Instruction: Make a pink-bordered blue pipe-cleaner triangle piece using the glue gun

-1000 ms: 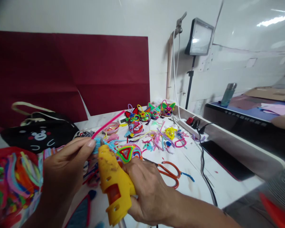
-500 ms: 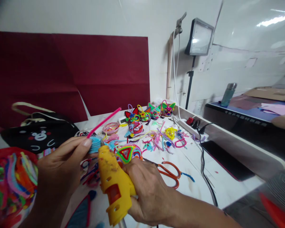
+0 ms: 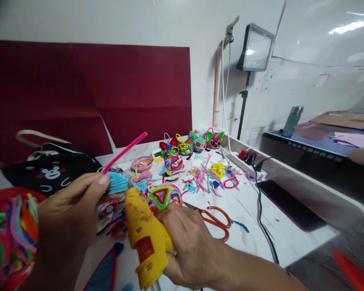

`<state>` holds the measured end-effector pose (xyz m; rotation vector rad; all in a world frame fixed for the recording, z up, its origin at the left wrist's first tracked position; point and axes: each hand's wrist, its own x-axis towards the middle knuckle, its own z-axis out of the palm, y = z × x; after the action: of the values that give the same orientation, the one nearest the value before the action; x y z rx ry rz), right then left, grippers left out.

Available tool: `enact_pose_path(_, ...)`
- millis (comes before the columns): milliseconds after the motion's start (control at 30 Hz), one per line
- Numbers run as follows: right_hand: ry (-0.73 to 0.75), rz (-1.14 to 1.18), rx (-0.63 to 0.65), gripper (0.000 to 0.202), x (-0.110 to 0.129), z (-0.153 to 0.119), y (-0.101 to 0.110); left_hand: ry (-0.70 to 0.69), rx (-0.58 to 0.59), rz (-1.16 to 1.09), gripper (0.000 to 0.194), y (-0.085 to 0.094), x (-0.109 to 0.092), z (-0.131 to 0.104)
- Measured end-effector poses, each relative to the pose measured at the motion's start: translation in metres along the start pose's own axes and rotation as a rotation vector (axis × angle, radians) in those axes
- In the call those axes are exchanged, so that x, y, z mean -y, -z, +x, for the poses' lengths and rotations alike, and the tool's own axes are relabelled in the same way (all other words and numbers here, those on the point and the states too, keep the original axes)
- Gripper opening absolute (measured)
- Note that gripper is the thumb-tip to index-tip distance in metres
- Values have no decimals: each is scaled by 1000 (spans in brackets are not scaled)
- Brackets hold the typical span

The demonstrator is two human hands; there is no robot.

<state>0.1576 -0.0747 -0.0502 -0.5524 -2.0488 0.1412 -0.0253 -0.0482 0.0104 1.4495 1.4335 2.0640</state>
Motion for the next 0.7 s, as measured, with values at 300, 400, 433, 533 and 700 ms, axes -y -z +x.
enact_pose_path(300,1,0,-7,34,0,0,-1,56,1,72,7,5,-7,4)
enact_pose_path(400,12,7,-16,34,-1,1,-1,88,-30,72,8,5,-10,4)
enact_pose_path(433,11,10,-13,34,-1,1,-1,96,-46,59,9,4,-11,4)
enact_pose_path(533,4,27,-1,32,-1,0,-1,123,-90,22,11,3,-9,5)
enact_pose_path(700,0,38,1,30,-1,-2,-3,134,-114,-26,10,3,-9,8)
